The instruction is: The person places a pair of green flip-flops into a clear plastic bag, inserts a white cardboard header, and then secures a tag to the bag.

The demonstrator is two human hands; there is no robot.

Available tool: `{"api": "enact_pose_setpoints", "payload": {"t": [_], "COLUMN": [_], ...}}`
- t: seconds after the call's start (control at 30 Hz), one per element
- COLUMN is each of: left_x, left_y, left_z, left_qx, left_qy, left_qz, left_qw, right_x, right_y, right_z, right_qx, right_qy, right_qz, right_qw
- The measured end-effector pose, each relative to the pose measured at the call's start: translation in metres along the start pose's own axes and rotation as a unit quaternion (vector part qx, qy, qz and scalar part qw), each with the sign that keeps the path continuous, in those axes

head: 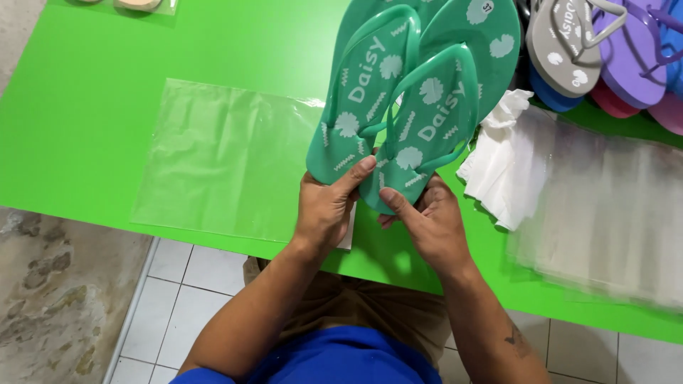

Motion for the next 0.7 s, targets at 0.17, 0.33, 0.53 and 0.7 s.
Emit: {"api": "enact_pose_setpoints", "payload": {"t": [0.17, 0.33, 0.53, 0.7], "left_x": [-0.006, -0.004, -0.005, -0.008], "left_y": [-0.001, 0.001, 0.002, 0.001], "left_z": [0.017, 0.027, 0.034, 0.038], "left_qx": [-0.003, -0.014, -0.019, 0.001], "left_qy": [-0.007, -0.003, -0.012, -0.013], "left_qz": [-0.001, 0.004, 0.005, -0.006], "left_qw": [1.000, 1.000, 1.000, 1.000], "right_x": [-0.006, 0.005, 0.010, 0.014], "right_y": [-0.001, 0.007, 0.008, 0.002], "right_z": [0.016, 0.023, 0.031, 0.032], "right_qx": [0.029, 0.067, 0.067, 0.065], "right_qy": [0.002, 0.009, 0.012, 0.001], "right_qz": [-0.040, -0.089, -0.083, -0.080], "right_qw": [0.999, 0.994, 0.994, 0.995]}}
Point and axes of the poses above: each hand's wrist, its own z-axis away from the middle knuckle, its own y-axis out of the back of the hand, x = y × z, the point moved 6 cm from there along -z, towards the middle knuckle, and after that the axes turned 8 degrees about y, right-handed, at the moved point
